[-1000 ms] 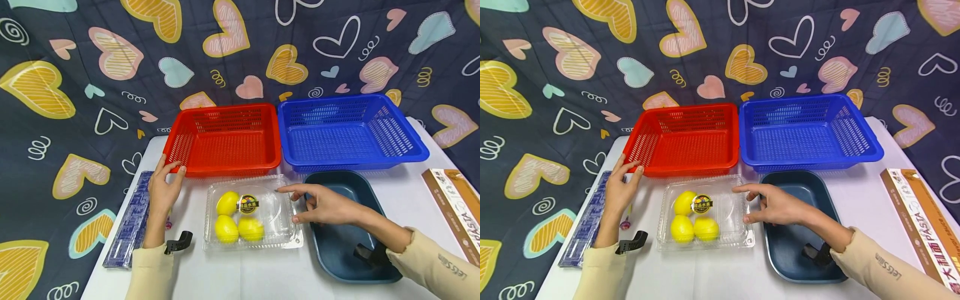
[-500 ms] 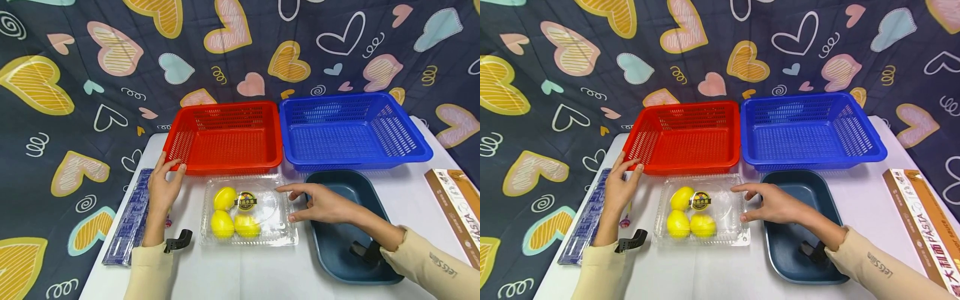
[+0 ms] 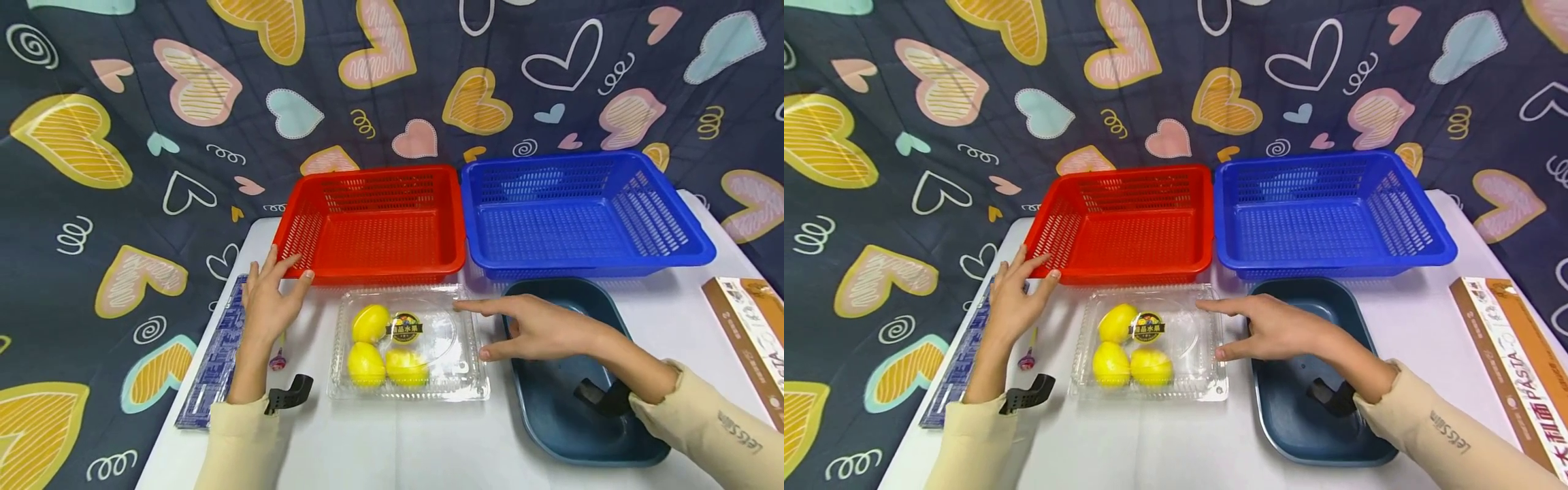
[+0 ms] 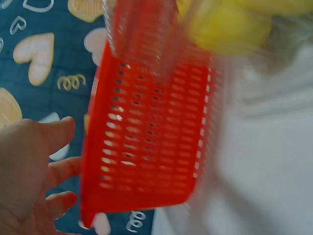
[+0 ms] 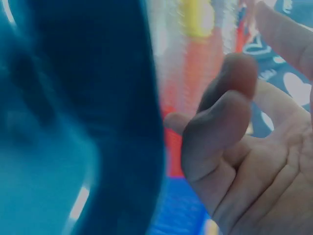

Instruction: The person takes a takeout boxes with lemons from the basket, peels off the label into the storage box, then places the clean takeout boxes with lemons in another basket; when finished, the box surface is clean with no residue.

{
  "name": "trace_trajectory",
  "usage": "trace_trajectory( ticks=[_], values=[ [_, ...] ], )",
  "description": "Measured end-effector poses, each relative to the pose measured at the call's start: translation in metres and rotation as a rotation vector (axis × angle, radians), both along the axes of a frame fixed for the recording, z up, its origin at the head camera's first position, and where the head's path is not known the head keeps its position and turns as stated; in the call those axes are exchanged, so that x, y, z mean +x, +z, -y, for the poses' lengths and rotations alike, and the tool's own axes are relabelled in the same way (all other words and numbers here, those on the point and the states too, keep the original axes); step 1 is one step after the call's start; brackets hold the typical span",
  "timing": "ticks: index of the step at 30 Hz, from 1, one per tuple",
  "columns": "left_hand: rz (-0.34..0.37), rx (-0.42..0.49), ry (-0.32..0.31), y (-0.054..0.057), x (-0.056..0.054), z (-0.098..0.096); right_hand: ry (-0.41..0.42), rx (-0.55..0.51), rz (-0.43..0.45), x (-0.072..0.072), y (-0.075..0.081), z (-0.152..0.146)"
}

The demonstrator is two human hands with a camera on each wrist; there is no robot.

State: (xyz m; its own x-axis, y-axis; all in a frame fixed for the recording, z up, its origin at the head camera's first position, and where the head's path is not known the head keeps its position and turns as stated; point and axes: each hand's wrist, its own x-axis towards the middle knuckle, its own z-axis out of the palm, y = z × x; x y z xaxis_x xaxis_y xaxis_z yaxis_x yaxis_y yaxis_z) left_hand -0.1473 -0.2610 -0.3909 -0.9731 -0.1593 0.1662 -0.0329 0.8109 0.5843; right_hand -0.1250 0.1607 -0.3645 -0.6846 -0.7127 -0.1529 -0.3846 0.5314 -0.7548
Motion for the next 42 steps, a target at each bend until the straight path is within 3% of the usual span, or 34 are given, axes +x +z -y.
trace_trajectory(
  ticks=[5,9,14,18,27,34,42],
  values=[
    [-0.047,-0.044,-0.161,0.014,0.015,-0.010,-0.053,0.022,-0.157,-0.006,0.012,0.002],
    [-0.030,-0.093,-0.332,0.024,0.029,-0.020,-0.106,-0.020,-0.250,-0.012,0.012,0.010],
    [0.036,-0.120,-0.520,0.029,0.045,-0.033,-0.105,-0.105,-0.283,-0.018,0.008,0.025],
    [0.094,-0.117,-0.616,0.025,0.055,-0.042,-0.083,-0.144,-0.299,-0.021,0.005,0.040],
    [0.123,-0.130,-0.670,0.006,0.060,-0.047,0.028,-0.077,-0.401,-0.022,-0.001,0.071],
    [0.118,-0.149,-0.699,0.001,0.057,-0.046,0.127,-0.025,-0.466,-0.024,-0.008,0.088],
    [0.116,-0.143,-0.719,0.000,0.052,-0.042,0.178,0.052,-0.410,-0.027,-0.005,0.103]
  ],
)
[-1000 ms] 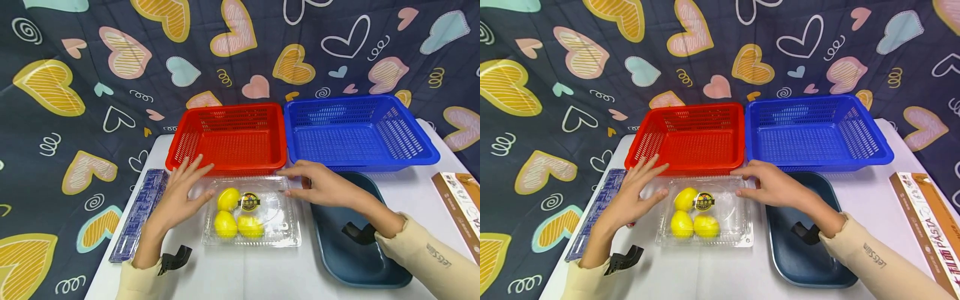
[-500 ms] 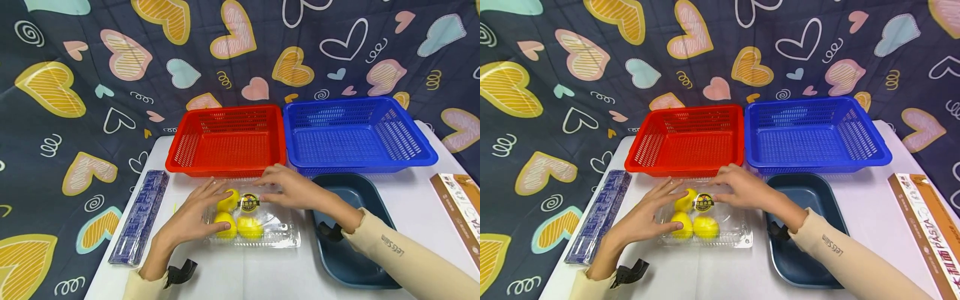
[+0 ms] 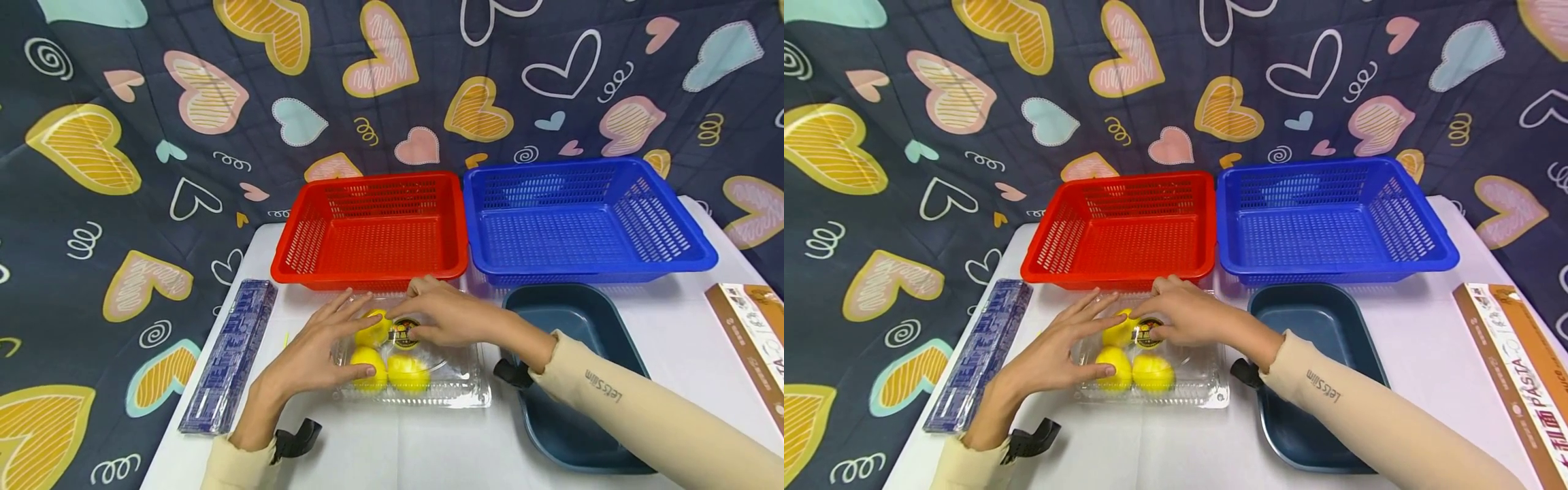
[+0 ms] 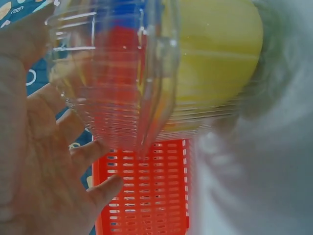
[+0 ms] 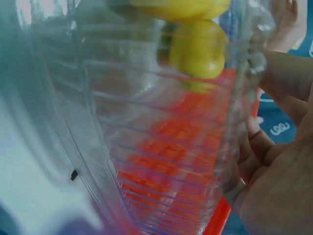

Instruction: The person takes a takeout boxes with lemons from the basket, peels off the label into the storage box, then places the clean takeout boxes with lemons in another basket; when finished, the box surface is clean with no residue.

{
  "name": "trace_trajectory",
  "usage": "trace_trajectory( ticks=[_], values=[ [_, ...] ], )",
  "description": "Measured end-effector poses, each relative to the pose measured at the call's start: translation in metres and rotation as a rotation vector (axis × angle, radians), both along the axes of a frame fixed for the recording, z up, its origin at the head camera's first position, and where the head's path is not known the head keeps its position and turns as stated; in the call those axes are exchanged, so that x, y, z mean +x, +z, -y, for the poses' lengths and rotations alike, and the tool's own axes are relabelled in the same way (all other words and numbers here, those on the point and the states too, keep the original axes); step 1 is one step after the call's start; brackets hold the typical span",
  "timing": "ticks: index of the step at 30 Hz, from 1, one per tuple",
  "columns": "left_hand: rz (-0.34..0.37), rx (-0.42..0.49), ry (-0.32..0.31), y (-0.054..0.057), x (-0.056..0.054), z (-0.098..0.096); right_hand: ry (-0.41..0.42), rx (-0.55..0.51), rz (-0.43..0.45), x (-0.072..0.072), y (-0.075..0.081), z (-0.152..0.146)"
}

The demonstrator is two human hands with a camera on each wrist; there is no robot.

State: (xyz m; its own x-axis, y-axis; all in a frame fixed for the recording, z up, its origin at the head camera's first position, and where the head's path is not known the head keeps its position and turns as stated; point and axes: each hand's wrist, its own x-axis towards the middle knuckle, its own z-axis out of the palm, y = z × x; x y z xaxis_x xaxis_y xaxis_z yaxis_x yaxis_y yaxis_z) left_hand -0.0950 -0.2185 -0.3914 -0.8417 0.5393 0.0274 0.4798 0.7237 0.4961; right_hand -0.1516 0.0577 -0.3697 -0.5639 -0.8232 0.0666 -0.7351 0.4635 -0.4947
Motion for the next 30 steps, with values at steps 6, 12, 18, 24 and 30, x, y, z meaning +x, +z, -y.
trace_trajectory(
  ticks=[6,12,18,24,30],
  values=[
    [-0.021,0.024,-0.001,-0.0047,-0.0030,-0.0007,0.006,0.031,-0.004,-0.0005,-0.0003,0.0028],
    [-0.033,0.049,0.019,-0.0084,-0.0043,-0.0023,-0.008,-0.063,0.086,-0.0039,-0.0027,0.0024],
    [-0.029,0.063,0.037,-0.0089,-0.0043,-0.0038,-0.020,-0.154,0.205,-0.0060,-0.0040,0.0045],
    [-0.041,0.054,0.019,-0.0093,-0.0034,-0.0054,-0.002,-0.150,0.181,-0.0059,-0.0021,0.0072],
    [-0.044,0.056,0.001,-0.0087,-0.0047,-0.0060,0.005,-0.168,0.167,-0.0068,-0.0001,0.0070]
  ],
)
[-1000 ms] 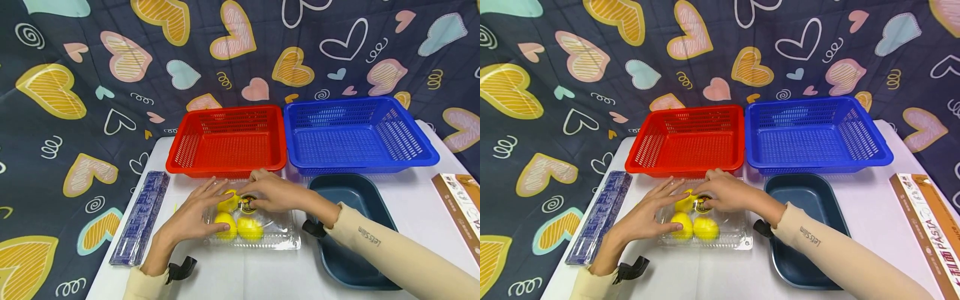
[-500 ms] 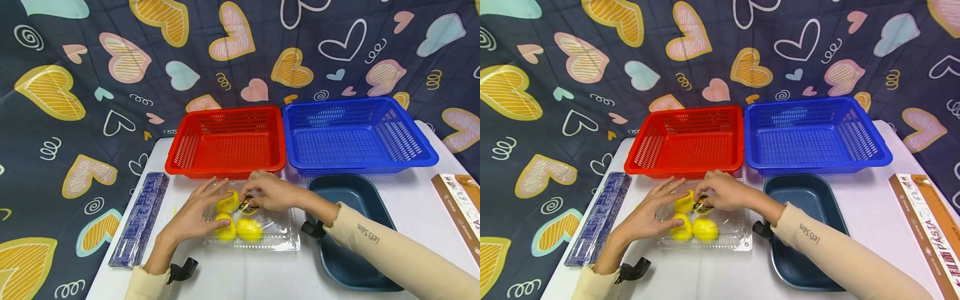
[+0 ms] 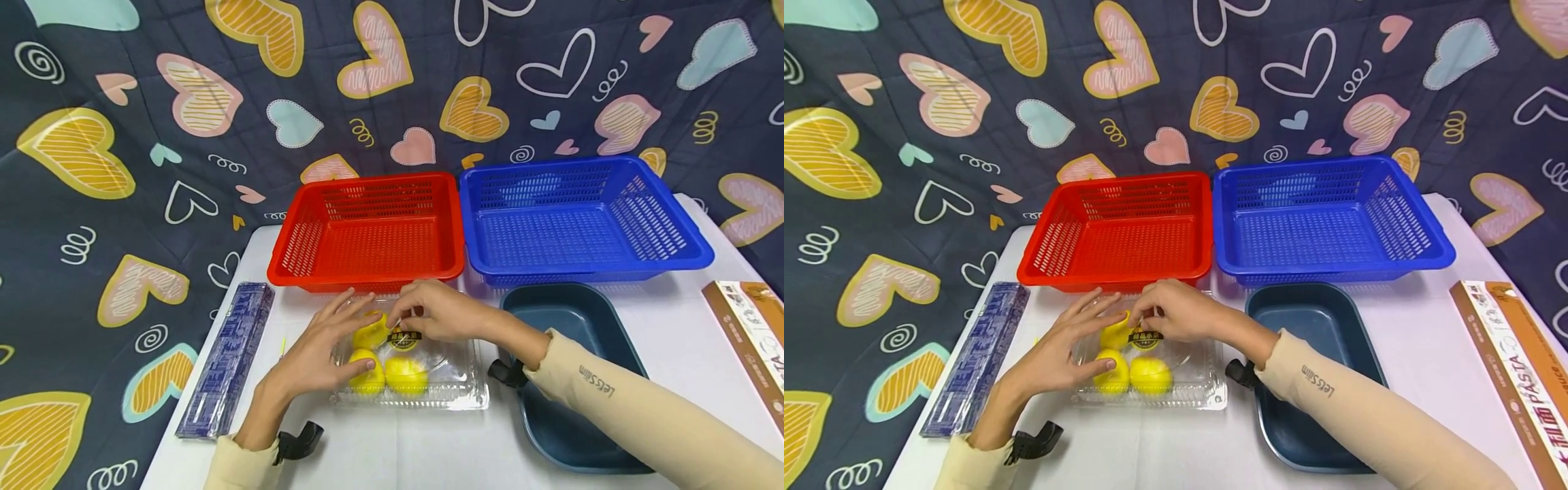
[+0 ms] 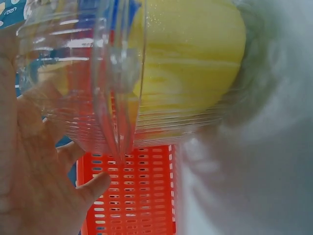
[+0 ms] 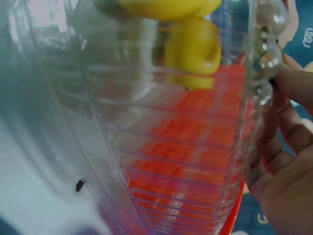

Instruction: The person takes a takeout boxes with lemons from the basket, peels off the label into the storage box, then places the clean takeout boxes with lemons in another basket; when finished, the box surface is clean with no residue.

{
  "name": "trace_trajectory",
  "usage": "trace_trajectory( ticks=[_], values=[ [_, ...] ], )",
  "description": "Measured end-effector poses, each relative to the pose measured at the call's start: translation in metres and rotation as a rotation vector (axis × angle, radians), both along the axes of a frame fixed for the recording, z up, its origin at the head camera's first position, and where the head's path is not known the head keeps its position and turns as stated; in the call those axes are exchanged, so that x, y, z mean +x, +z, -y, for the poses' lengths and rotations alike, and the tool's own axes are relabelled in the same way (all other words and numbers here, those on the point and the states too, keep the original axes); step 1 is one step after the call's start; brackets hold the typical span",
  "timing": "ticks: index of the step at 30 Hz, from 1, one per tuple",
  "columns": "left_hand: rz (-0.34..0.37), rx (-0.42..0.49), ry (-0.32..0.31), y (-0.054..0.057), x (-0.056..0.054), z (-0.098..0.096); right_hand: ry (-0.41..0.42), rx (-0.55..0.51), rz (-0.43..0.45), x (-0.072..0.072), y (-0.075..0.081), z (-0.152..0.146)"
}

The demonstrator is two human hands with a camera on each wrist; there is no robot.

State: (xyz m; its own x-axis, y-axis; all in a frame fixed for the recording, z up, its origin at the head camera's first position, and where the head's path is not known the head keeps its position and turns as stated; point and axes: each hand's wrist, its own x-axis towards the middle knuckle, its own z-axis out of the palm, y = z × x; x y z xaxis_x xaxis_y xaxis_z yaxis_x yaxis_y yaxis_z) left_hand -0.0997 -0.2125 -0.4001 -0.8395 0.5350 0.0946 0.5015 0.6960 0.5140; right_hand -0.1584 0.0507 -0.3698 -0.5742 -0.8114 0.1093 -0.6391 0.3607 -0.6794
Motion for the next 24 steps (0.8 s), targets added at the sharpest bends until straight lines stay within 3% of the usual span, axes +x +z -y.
trace_trajectory(
  ticks=[10,16,24],
  values=[
    [-0.008,0.003,-0.018,0.000,-0.004,-0.001,0.012,-0.073,-0.002,0.001,0.000,-0.009],
    [-0.006,0.013,-0.015,-0.001,-0.004,0.000,0.008,-0.187,0.102,-0.001,0.010,-0.024],
    [-0.009,0.057,-0.009,-0.003,-0.003,0.001,-0.127,-0.227,0.179,-0.003,0.016,-0.069]
  ],
)
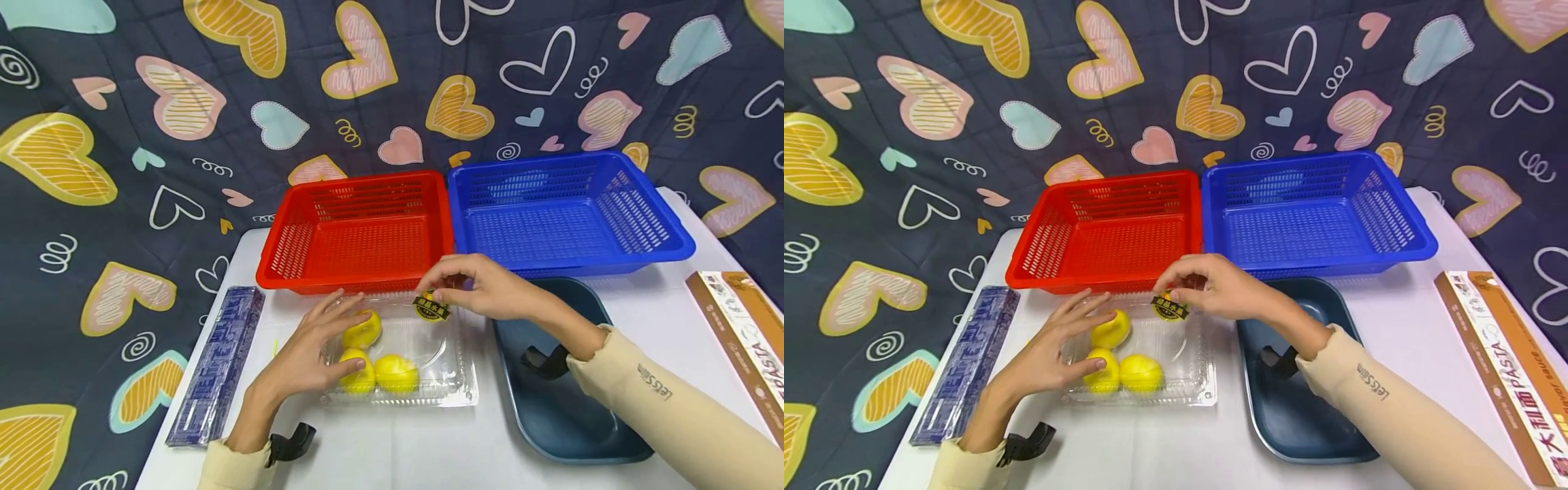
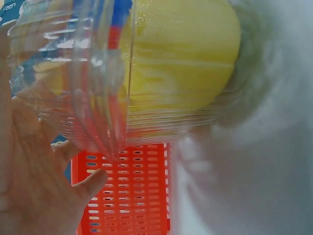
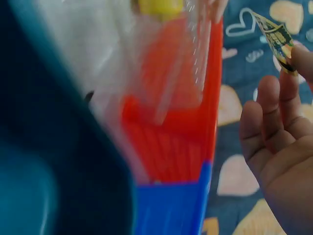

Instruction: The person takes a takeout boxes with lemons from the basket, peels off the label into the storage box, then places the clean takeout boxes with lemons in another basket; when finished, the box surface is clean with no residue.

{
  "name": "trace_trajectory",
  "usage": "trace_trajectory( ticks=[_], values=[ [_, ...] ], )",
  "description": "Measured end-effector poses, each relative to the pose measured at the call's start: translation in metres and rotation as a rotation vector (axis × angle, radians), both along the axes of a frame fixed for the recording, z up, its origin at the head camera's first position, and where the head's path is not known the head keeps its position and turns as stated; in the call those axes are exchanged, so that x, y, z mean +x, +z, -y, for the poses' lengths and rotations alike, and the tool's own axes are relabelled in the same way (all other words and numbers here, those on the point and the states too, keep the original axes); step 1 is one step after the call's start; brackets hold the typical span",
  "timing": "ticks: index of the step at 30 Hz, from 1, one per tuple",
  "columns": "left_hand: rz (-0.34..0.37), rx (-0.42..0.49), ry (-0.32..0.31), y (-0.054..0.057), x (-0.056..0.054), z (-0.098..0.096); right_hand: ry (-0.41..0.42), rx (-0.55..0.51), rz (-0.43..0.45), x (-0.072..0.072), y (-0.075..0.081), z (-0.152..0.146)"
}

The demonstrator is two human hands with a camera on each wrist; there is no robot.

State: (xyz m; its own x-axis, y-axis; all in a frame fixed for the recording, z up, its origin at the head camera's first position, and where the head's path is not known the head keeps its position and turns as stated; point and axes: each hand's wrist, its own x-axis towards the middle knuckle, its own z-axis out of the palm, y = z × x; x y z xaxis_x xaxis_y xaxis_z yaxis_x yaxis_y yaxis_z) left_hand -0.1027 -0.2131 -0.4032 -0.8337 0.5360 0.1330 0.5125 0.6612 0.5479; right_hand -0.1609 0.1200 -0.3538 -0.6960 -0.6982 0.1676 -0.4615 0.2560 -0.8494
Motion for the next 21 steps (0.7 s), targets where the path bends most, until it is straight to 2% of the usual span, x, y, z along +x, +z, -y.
trace_trajectory(
  ticks=[9,15,21],
  values=[
    [-0.016,0.005,0.001,-0.001,-0.001,-0.001,-0.120,0.031,-0.008,0.002,-0.008,-0.056],
    [-0.017,0.000,0.003,-0.003,0.000,0.000,-0.143,-0.001,0.026,0.005,-0.021,-0.090],
    [-0.015,0.008,0.002,-0.003,0.000,-0.001,-0.168,0.039,0.060,0.010,-0.031,-0.114]
  ],
)
